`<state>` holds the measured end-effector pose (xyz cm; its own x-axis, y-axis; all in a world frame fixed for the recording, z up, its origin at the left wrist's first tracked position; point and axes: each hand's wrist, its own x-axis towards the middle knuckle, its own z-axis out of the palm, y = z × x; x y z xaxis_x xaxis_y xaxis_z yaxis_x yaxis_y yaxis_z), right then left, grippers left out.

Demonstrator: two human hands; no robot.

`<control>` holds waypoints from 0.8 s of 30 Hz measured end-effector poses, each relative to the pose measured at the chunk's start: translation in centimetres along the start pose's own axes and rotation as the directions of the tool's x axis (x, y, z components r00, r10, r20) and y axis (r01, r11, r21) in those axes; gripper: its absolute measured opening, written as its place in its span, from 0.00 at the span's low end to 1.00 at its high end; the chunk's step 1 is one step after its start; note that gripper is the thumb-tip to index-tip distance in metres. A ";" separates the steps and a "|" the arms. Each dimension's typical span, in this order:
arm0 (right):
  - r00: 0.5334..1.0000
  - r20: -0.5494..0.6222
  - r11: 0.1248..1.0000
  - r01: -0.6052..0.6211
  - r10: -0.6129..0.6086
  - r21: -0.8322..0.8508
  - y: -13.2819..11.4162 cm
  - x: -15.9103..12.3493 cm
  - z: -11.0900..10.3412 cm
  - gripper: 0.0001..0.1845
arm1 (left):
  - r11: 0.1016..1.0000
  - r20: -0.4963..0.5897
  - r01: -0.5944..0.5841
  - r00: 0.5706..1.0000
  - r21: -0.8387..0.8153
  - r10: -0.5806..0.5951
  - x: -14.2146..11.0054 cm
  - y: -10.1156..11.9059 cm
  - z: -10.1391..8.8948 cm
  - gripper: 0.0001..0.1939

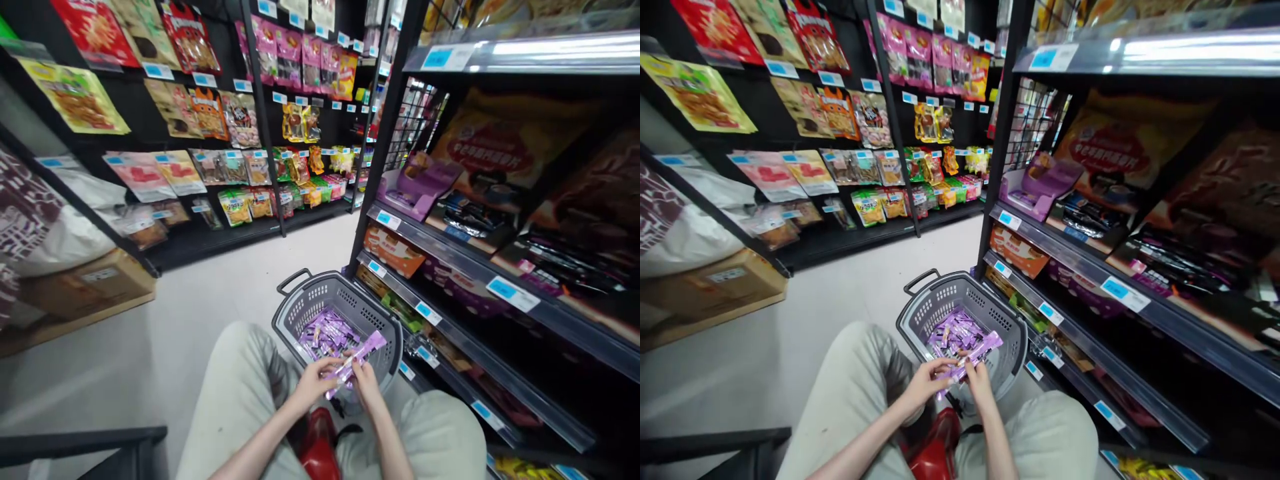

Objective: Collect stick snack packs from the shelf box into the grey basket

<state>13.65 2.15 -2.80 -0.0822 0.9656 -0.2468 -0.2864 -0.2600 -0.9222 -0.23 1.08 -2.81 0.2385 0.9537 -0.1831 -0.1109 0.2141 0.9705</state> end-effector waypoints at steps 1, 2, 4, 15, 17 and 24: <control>1.000 0.023 0.997 -0.022 0.021 0.068 -0.4 -0.1 -0.1 0.19 | 1.000 -0.023 -0.012 1.000 0.024 0.012 -0.1 0.3 -0.1 0.18; 0.998 0.055 0.992 -0.033 0.027 0.123 -0.7 -0.3 -0.3 0.19 | 0.999 -0.044 -0.009 0.999 0.035 0.011 -0.1 0.6 -0.1 0.17; 0.994 0.109 0.981 -0.025 0.004 0.193 -1.4 -0.5 -0.6 0.19 | 1.000 -0.078 0.016 0.997 0.018 -0.014 -0.2 1.0 -0.2 0.19; 0.999 -0.038 0.957 0.047 -0.038 0.287 -1.1 -0.1 -0.9 0.14 | 0.999 -0.081 0.013 0.997 -0.030 -0.015 -0.4 1.2 0.3 0.16; 0.997 -0.067 0.957 0.056 -0.038 0.285 -0.9 -0.1 -0.5 0.15 | 1.000 -0.082 0.012 0.997 0.020 -0.011 -0.5 1.1 0.3 0.16; 0.993 -0.024 0.979 0.119 -0.117 0.166 0.2 -0.1 0.5 0.26 | 0.934 -0.111 -0.053 0.989 0.354 0.099 -0.4 0.7 0.1 0.14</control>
<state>13.14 1.98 -2.76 -0.0250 0.9892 -0.1447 -0.4485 -0.1405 -0.8827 -0.28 0.84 -2.04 0.1181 0.9877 -0.1028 0.2249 0.0742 0.9716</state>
